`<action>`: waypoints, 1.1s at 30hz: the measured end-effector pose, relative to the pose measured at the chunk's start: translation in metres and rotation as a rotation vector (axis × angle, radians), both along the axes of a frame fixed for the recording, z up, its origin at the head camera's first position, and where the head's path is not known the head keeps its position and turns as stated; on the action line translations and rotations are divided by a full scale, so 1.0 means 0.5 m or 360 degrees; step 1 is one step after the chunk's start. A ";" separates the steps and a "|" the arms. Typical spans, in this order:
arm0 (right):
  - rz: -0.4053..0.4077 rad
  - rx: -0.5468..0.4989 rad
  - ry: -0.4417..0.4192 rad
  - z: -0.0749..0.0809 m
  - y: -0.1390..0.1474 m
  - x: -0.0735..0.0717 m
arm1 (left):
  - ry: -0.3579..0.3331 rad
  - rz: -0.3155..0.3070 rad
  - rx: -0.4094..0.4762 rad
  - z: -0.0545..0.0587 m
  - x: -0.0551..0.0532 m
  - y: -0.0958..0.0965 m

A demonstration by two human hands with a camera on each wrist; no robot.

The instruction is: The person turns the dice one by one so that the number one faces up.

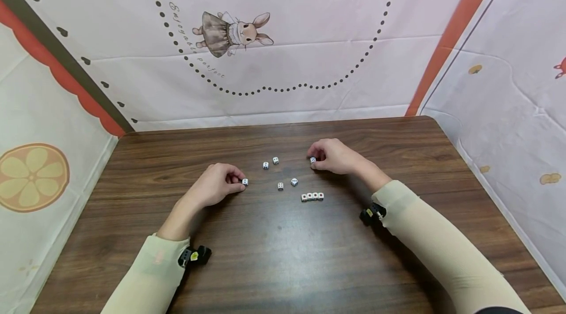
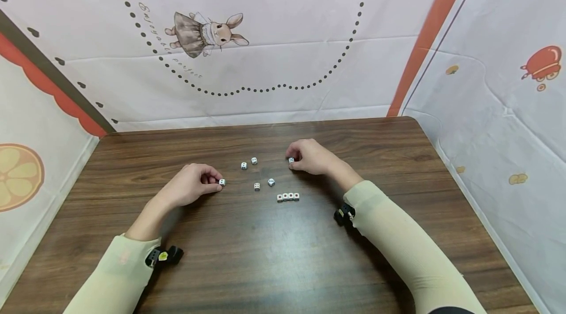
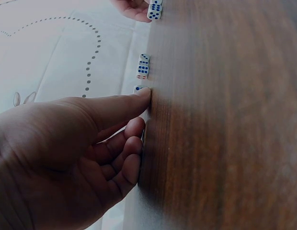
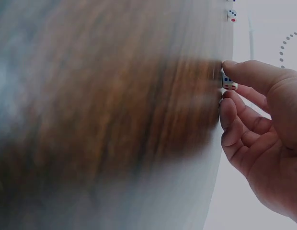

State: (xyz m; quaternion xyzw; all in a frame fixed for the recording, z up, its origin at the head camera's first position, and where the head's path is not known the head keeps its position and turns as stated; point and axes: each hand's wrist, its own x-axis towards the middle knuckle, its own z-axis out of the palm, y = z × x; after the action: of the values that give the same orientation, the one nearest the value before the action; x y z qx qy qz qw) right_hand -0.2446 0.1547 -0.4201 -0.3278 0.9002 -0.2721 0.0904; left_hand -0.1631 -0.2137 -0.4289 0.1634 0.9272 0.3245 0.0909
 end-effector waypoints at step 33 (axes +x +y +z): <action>-0.0058 -0.0133 -0.0050 0.004 0.007 0.007 | 0.0035 -0.0012 -0.0009 0.001 0.001 -0.001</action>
State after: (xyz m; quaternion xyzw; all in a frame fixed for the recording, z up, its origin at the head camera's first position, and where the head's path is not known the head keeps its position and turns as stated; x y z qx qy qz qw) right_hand -0.2411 0.1579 -0.4181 -0.3107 0.8922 -0.3163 0.0858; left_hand -0.1627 -0.2140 -0.4284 0.1702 0.9285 0.3197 0.0824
